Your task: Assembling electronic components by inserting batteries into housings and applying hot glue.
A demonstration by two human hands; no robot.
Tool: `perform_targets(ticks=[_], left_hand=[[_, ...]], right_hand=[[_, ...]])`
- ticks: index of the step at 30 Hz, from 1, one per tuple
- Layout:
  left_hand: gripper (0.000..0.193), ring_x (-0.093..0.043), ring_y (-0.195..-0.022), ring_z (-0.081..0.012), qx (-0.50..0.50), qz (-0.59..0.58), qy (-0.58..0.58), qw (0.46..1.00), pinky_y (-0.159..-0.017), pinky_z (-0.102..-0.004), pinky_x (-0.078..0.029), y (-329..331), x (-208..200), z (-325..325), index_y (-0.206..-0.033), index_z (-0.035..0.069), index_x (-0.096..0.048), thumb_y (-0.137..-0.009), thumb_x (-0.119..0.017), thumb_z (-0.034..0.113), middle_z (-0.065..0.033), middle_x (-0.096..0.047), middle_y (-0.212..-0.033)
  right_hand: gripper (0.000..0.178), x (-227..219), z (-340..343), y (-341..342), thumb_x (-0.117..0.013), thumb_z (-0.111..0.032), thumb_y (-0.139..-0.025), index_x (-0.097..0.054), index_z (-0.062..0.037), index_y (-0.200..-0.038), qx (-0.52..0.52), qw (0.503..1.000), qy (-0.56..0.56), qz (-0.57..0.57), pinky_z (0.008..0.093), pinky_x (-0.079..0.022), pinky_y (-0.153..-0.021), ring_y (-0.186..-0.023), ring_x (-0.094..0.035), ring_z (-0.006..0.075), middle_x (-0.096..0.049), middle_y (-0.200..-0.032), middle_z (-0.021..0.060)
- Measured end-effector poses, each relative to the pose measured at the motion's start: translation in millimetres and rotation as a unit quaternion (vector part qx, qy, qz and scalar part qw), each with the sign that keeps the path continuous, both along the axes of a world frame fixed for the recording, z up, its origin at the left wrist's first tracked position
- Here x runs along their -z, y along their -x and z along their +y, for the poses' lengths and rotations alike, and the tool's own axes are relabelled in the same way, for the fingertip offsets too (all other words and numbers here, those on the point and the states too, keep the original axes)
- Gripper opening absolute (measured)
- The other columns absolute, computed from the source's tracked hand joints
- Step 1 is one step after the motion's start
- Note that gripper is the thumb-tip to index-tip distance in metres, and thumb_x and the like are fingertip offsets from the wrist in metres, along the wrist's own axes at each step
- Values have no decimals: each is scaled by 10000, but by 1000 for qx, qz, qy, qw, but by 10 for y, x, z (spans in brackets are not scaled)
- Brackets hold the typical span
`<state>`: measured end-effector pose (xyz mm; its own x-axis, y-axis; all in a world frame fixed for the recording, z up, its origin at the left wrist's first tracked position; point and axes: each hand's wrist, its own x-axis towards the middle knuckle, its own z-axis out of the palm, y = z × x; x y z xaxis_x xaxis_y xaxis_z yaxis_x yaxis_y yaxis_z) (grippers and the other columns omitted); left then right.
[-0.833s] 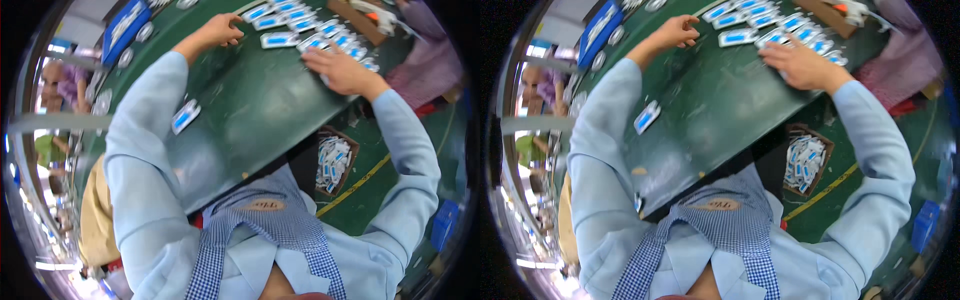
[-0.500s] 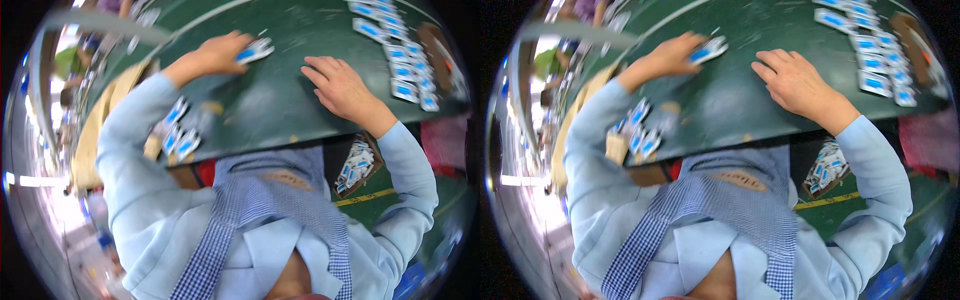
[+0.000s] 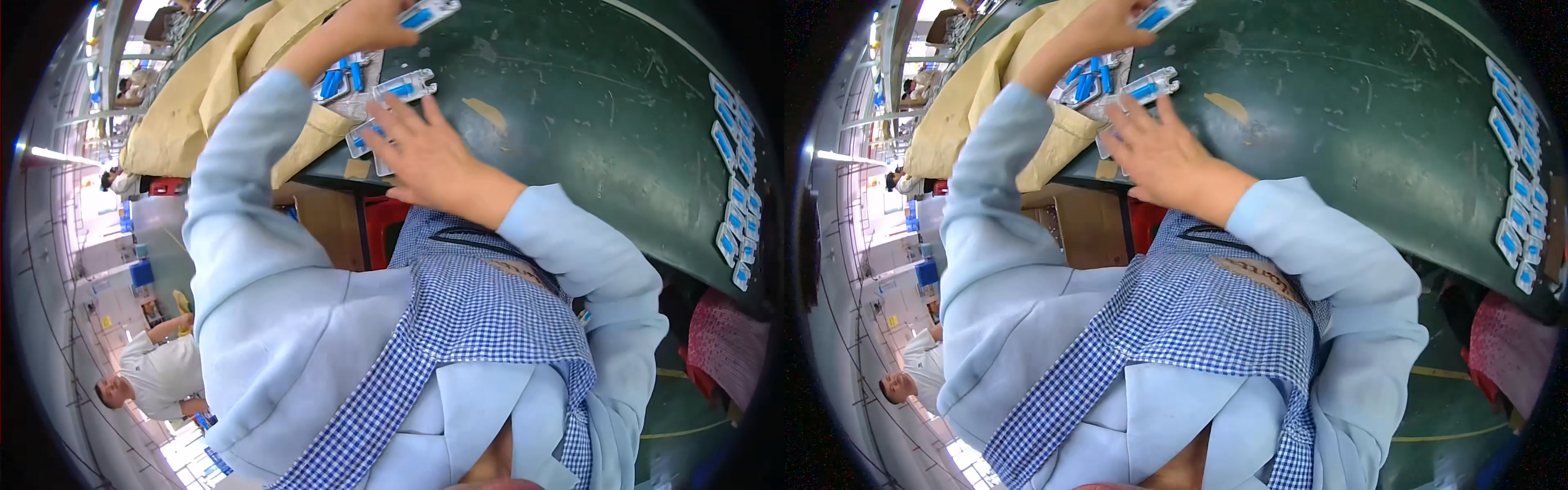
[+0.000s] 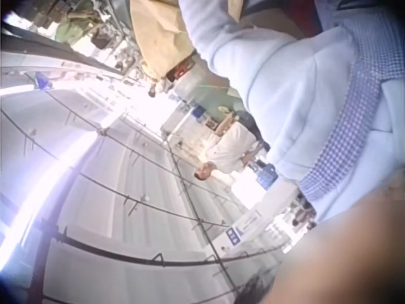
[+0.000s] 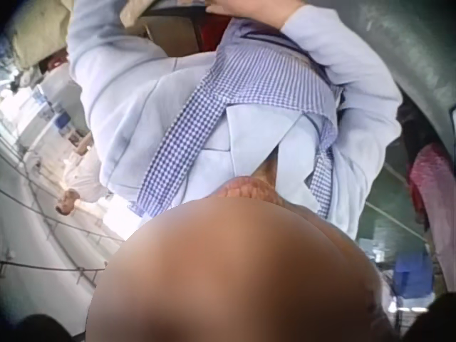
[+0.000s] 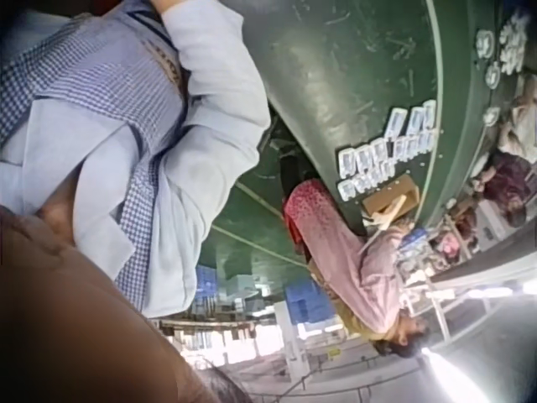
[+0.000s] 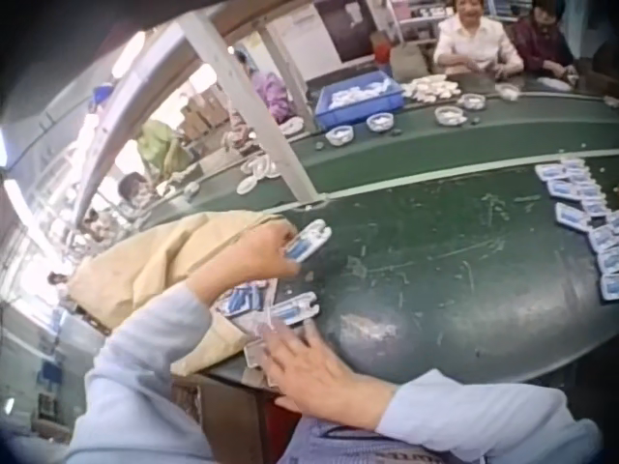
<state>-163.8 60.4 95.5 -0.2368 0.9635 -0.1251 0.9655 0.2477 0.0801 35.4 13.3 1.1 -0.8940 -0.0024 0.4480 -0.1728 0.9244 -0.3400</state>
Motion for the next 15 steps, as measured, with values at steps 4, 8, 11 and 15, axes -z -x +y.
perform_targets(ticks=[4, 8, 11, 15], left_hand=[[547, -614, -839, -189, -62, -68, -117, 989, -770, -318, -501, 395, 106, -826, -1179, 9, -586, -706, -750, 229, -118, -645, -1057], [578, -625, -902, -207, -150, -163, -157, 962, -806, -315, -501, 531, 212, -1282, -1141, -12, -593, -673, -775, 275, -128, -646, -1001], [578, -622, -849, -176, -211, -207, -164, 941, -763, -308, -512, 566, 286, -1396, -1154, -9, -587, -680, -778, 260, -116, -642, -998], [591, -620, -797, -154, -189, -227, -199, 934, -726, -297, -516, 579, 359, -1438, -1170, -5, -578, -683, -777, 266, -110, -640, -989]], right_hand=[[522, 197, -364, 443, -646, -305, -792, -565, -43, -1236, 0, 994, -110, 1, 637, -252, -1039, -1352, -308, 376, -425, -1381, 208], [488, 198, -396, 633, -639, -335, -784, -587, -110, -1214, 34, 993, -107, -46, 718, -221, -985, -1327, -318, 422, -453, -1341, 206], [449, 214, -350, 658, -638, -338, -782, -595, -165, -1195, 53, 993, -85, -55, 740, -225, -959, -1308, -338, 437, -491, -1297, 194], [436, 155, -187, 483, -648, -331, -783, -585, -198, -1193, 62, 990, -92, -84, 747, -235, -955, -1290, -378, 427, -531, -1258, 156]])
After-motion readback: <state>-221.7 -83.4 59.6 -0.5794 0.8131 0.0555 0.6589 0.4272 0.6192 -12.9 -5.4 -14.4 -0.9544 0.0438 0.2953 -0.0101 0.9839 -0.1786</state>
